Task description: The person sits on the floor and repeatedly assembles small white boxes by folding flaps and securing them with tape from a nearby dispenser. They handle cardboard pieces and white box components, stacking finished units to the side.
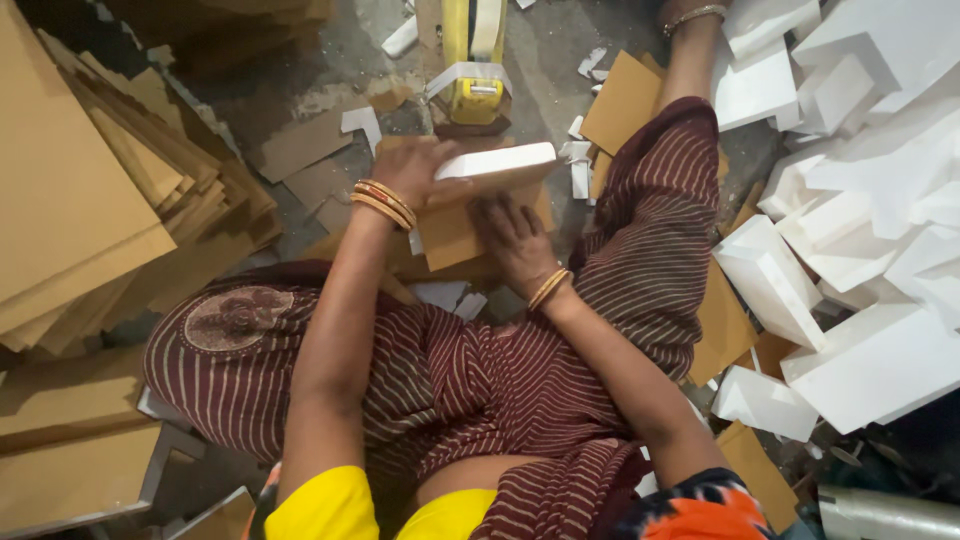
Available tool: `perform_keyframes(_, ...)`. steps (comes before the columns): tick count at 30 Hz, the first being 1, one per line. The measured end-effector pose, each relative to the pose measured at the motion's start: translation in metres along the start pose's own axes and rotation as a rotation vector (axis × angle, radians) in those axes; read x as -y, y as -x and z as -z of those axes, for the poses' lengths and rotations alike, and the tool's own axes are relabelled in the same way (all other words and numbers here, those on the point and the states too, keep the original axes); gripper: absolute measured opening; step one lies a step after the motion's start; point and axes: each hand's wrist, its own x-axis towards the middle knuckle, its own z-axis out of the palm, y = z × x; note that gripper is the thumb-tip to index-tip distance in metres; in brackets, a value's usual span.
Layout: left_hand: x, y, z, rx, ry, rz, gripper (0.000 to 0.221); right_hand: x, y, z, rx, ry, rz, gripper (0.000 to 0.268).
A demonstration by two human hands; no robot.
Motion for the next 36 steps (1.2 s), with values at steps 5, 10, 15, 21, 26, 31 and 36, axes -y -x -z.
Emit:
perform_keyframes(5, -0.018, -0.004, -0.003, 0.215, -0.047, 0.196, 0.059, 0.009, -0.008, -0.058, 0.310, 0.141, -0.062, 0.065)
perform_keyframes(10, -0.033, -0.002, -0.025, -0.091, -0.243, 0.157, 0.056, 0.012, -0.020, -0.051, 0.232, 0.077, -0.052, 0.061)
perform_keyframes(15, -0.035, 0.005, -0.038, -0.275, -0.273, 0.083, 0.049, 0.006, -0.023, -0.022, 0.109, -0.245, -0.134, 0.052)
perform_keyframes(21, -0.036, 0.004, -0.025, -0.148, -0.302, 0.119, 0.042, -0.037, 0.002, -0.012, -0.514, -0.931, -0.711, 0.011)
perform_keyframes(26, -0.040, 0.002, -0.018, -0.157, -0.262, 0.117, 0.044, -0.080, -0.009, -0.034, -0.560, -1.420, -0.908, 0.052)
perform_keyframes(31, -0.045, 0.002, -0.015, -0.188, -0.256, 0.112, 0.049, -0.065, -0.038, -0.061, -0.412, -1.385, -0.638, 0.074)
perform_keyframes(36, -0.037, 0.005, -0.021, -0.206, -0.285, 0.045, 0.041, -0.066, -0.028, -0.049, -0.299, -1.417, -0.559, 0.080)
